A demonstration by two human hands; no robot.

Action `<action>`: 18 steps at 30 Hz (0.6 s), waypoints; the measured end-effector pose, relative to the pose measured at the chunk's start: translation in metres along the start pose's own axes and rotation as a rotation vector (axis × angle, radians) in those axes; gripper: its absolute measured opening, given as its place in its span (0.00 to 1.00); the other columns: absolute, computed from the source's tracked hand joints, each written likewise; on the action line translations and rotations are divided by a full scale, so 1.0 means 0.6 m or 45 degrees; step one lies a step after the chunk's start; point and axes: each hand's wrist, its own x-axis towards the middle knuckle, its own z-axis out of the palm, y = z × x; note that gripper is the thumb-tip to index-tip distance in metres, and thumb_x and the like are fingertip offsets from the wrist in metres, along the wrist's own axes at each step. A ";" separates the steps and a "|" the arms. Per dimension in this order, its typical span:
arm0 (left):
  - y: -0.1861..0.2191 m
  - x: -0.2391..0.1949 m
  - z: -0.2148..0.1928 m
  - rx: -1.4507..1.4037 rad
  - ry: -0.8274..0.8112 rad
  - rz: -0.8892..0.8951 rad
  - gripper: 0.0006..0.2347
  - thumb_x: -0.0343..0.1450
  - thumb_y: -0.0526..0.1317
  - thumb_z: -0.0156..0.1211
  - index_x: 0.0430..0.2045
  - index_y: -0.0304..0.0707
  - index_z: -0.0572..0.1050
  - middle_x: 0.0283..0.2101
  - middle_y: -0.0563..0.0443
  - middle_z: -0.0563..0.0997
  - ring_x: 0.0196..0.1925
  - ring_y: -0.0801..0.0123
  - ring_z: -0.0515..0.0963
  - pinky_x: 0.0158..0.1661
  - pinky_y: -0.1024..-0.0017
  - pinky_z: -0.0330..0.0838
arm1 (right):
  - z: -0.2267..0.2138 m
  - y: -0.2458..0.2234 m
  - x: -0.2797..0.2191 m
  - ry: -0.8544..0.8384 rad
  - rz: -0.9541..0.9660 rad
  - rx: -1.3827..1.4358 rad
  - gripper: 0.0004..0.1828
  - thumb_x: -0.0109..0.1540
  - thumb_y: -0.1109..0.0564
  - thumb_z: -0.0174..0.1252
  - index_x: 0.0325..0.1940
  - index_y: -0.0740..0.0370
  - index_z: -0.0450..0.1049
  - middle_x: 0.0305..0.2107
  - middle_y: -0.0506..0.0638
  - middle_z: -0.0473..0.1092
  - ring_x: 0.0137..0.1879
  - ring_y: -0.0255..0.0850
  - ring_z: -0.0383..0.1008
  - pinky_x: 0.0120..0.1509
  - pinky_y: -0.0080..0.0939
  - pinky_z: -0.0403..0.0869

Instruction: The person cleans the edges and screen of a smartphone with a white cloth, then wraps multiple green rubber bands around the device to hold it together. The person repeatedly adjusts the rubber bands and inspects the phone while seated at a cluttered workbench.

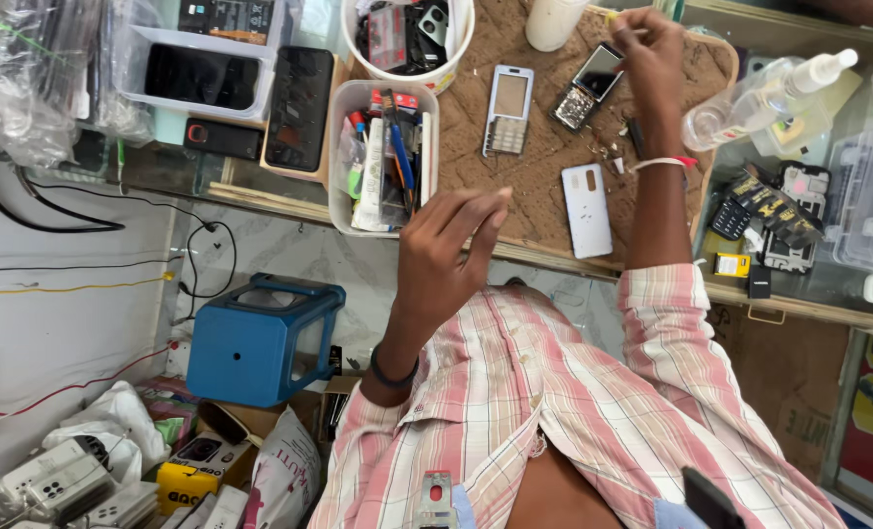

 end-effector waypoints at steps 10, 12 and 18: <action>-0.052 -0.058 -0.028 -0.071 -0.200 -0.196 0.05 0.74 0.35 0.62 0.40 0.35 0.80 0.41 0.46 0.83 0.44 0.55 0.83 0.46 0.61 0.77 | 0.038 -0.054 0.041 -0.079 -0.253 0.147 0.03 0.73 0.62 0.56 0.50 0.64 0.71 0.40 0.47 0.76 0.45 0.35 0.80 0.39 0.32 0.77; -0.060 -0.060 -0.036 -0.090 -0.231 -0.208 0.05 0.74 0.35 0.62 0.40 0.35 0.80 0.41 0.46 0.83 0.45 0.55 0.83 0.47 0.61 0.77 | 0.047 -0.060 0.039 -0.100 -0.259 0.133 0.04 0.73 0.62 0.55 0.50 0.66 0.72 0.40 0.48 0.77 0.45 0.35 0.81 0.40 0.32 0.77; -0.090 -0.071 -0.050 -0.135 -0.291 -0.219 0.05 0.73 0.35 0.62 0.39 0.34 0.80 0.42 0.44 0.82 0.46 0.53 0.82 0.47 0.60 0.76 | 0.039 -0.062 -0.020 -0.097 -0.094 0.046 0.08 0.77 0.60 0.59 0.46 0.68 0.77 0.32 0.49 0.77 0.34 0.34 0.75 0.37 0.31 0.72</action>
